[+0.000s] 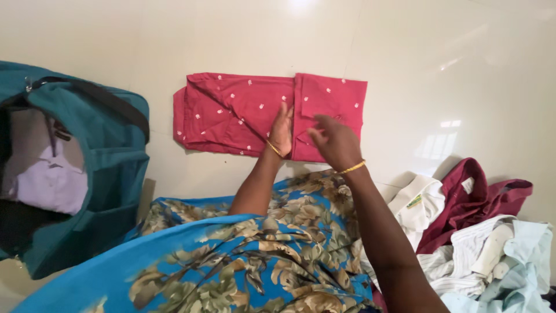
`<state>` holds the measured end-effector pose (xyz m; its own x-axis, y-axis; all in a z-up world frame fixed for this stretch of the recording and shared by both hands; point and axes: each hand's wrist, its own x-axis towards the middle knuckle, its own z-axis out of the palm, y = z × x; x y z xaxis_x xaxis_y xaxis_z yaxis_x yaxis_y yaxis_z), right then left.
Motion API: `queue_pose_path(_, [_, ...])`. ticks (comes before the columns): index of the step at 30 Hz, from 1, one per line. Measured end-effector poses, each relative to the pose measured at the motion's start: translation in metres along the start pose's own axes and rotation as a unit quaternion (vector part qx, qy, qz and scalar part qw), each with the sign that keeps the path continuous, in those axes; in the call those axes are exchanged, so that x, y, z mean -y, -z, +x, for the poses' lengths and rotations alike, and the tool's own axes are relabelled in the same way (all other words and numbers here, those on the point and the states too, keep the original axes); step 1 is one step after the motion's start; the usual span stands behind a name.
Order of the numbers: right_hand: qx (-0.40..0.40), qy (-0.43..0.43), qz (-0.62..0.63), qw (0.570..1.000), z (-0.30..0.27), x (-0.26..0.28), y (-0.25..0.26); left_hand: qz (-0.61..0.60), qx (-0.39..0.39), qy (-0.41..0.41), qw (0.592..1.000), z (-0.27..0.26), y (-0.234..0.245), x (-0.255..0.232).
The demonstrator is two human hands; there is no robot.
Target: The person folds a red shirt with white polka dots on the floor. They smooth the fabric, fold the sleeves and sides, and then fold the shirt into a compact rectangle.
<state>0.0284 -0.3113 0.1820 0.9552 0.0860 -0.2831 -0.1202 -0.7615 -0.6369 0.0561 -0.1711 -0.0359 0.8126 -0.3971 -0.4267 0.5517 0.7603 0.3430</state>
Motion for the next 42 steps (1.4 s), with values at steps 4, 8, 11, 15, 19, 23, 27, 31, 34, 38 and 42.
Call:
queue_pose_path(4, [-0.138,-0.006,0.099,0.986,-0.003,-0.055,-0.012,0.033,0.035,-0.008,0.999,0.0,-0.005,-0.003])
queue_pose_path(8, [-0.199,-0.082,0.322,0.922,0.009,-0.112,-0.029,0.147,-0.024,-0.031,0.988,0.01,0.004,0.009])
queue_pose_path(11, [-0.23,-0.089,0.397,0.884,0.021,-0.144,-0.054,0.137,-0.045,-0.037,0.989,0.023,0.01,0.025])
queue_pose_path(15, [-0.226,-0.025,0.254,0.94,0.032,-0.174,-0.079,0.093,-0.018,-0.046,0.994,0.032,0.024,0.027])
queue_pose_path(19, [-0.213,-0.117,0.2,0.949,0.03,-0.177,-0.079,0.111,-0.003,-0.041,0.993,0.035,0.037,0.025])
queue_pose_path(23, [-0.112,-0.198,0.337,0.914,0.035,-0.166,-0.083,0.157,-0.031,-0.06,0.985,0.043,0.05,0.036])
queue_pose_path(27, [-0.083,-0.129,0.354,0.922,0.041,-0.148,-0.081,0.15,-0.032,-0.086,0.984,0.043,0.068,0.044])
queue_pose_path(31, [-0.002,-0.041,0.503,0.864,0.037,-0.111,-0.057,0.247,-0.084,-0.132,0.956,0.027,0.058,0.032])
queue_pose_path(34, [0.015,0.045,0.594,0.803,0.037,-0.097,-0.051,0.136,-0.062,-0.075,0.986,0.0,0.037,0.008])
queue_pose_path(38, [-0.061,0.035,0.545,0.835,0.045,-0.123,-0.062,0.258,-0.063,-0.071,0.961,-0.014,0.014,-0.009])
queue_pose_path(42, [-0.21,-0.005,0.489,0.846,0.051,-0.154,-0.072,0.272,-0.126,-0.133,0.945,0.003,0.005,0.008])
